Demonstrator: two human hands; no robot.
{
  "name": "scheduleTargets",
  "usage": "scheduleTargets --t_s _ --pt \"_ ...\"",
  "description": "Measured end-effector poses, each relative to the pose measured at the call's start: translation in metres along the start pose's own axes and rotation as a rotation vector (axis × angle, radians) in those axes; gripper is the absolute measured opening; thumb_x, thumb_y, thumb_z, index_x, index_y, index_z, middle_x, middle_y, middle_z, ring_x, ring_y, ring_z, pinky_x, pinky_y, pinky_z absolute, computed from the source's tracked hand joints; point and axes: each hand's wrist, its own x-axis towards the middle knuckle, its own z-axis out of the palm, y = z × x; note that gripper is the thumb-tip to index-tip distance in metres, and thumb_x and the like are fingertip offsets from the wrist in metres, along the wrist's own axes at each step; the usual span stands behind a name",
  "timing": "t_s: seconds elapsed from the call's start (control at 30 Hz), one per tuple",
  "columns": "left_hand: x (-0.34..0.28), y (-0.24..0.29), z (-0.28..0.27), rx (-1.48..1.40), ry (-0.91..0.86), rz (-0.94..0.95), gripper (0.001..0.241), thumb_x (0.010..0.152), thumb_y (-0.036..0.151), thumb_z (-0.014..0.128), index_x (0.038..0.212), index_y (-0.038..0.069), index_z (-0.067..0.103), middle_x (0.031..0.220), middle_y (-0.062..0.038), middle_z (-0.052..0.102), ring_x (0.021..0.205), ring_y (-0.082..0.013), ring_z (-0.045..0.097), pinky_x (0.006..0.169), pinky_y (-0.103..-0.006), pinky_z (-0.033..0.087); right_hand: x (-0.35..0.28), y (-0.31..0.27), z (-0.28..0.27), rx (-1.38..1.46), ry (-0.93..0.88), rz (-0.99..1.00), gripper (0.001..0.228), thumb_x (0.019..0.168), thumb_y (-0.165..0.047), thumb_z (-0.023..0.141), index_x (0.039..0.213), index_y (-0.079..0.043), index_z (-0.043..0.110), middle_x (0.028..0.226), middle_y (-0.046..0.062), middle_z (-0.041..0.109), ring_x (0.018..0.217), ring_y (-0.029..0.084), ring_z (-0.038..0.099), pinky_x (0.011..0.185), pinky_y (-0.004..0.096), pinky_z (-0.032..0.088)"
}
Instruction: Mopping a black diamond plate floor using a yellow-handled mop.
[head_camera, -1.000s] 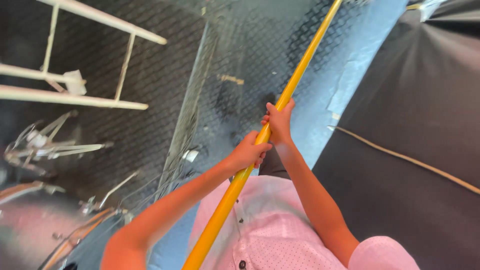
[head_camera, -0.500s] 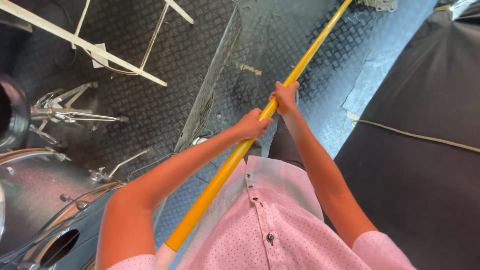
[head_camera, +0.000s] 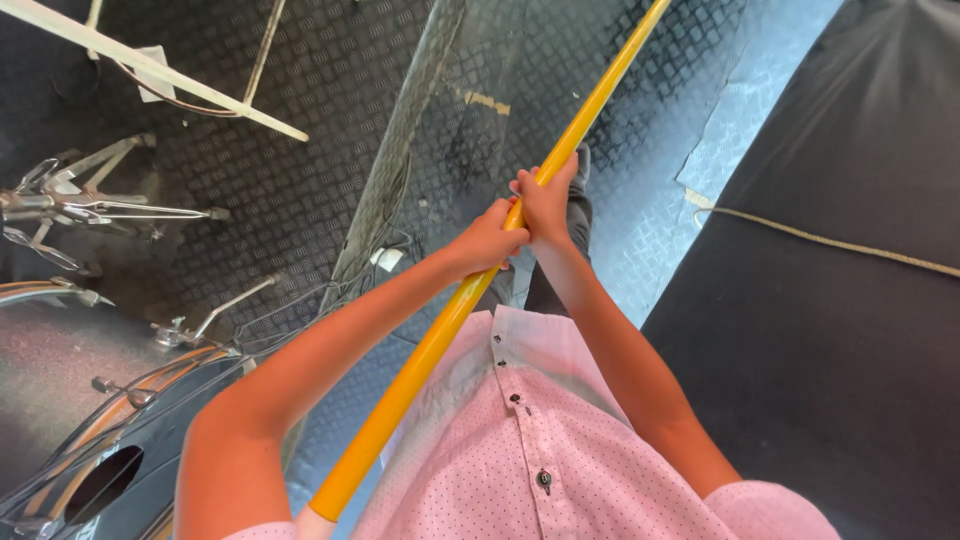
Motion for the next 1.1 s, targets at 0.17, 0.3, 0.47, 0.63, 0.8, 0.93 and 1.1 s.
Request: scheduleTargets --t_s 0.17,0.3,0.47,0.63,0.8,0.93,1.1 --pt "-0.023 0.007 -0.006 0.374 0.103 0.087 0.050 0.091 0.024 0.067 0.131 0.006 0.043 0.094 -0.016 0.067 0.083 -0.0346 0.069 0.069 -0.0466 0.057 -0.016 -0.032 0.021 -0.032 0.020 0.034 0.095 0.090 0.004 0.061 0.161 -0.029 0.006 0.114 0.008 0.049 0.076 0.017 0.064 0.056 0.032 0.055" --pt "-0.093 0.034 -0.019 0.654 0.237 0.302 0.054 0.088 0.014 0.066 0.134 0.001 0.041 0.109 -0.029 0.059 0.091 -0.0529 0.064 0.074 -0.0570 0.053 -0.030 -0.058 0.042 -0.009 -0.090 0.079 0.089 0.092 0.001 0.059 0.159 -0.032 0.010 0.120 0.007 0.040 0.081 0.018 0.069 0.057 0.034 0.056" --pt "-0.122 0.030 -0.037 0.714 0.414 0.161 0.045 0.089 0.008 0.062 0.130 0.000 0.044 0.105 -0.025 0.060 0.088 -0.0479 0.067 0.071 -0.0553 0.055 -0.006 -0.012 0.061 0.053 -0.145 0.105 0.071 0.097 0.000 0.060 0.156 -0.025 0.029 0.121 0.007 0.038 0.080 0.017 0.063 0.059 0.034 0.056" --pt "-0.087 0.045 -0.028 0.873 0.477 0.087 0.033 0.087 0.011 0.067 0.113 0.000 0.050 0.099 -0.023 0.063 0.080 -0.0430 0.070 0.065 -0.0523 0.059 -0.002 -0.030 0.058 0.113 -0.215 0.090 0.065 0.101 0.002 0.059 0.155 -0.021 0.033 0.120 0.006 0.038 0.082 0.014 0.058 0.063 0.033 0.054" --pt "-0.019 0.038 -0.013 0.778 0.385 0.052 0.038 0.081 0.010 0.071 0.109 -0.004 0.051 0.094 -0.027 0.070 0.081 -0.0442 0.073 0.066 -0.0509 0.061 -0.014 -0.034 0.041 0.083 -0.232 0.044 0.066 0.102 0.000 0.059 0.159 -0.020 0.032 0.106 0.004 0.046 0.076 0.013 0.055 0.067 0.027 0.053" --pt "0.006 0.074 0.018 0.699 0.200 -0.197 0.050 0.074 0.014 0.077 0.110 -0.005 0.048 0.095 -0.026 0.072 0.088 -0.0424 0.073 0.073 -0.0498 0.061 -0.044 -0.077 0.004 -0.028 -0.271 -0.032 0.067 0.106 -0.006 0.057 0.163 -0.021 0.026 0.110 0.001 0.049 0.087 0.009 0.058 0.075 0.024 0.053" --pt "0.008 0.112 0.033 0.695 -0.017 -0.086 0.054 0.082 0.013 0.066 0.122 -0.001 0.034 0.092 -0.026 0.073 0.085 -0.0447 0.072 0.073 -0.0542 0.058 -0.056 -0.111 -0.041 -0.359 -0.335 -0.290 0.065 0.118 -0.006 0.050 0.172 -0.021 0.017 0.156 0.002 0.036 0.130 0.011 0.049 0.106 0.025 0.044"
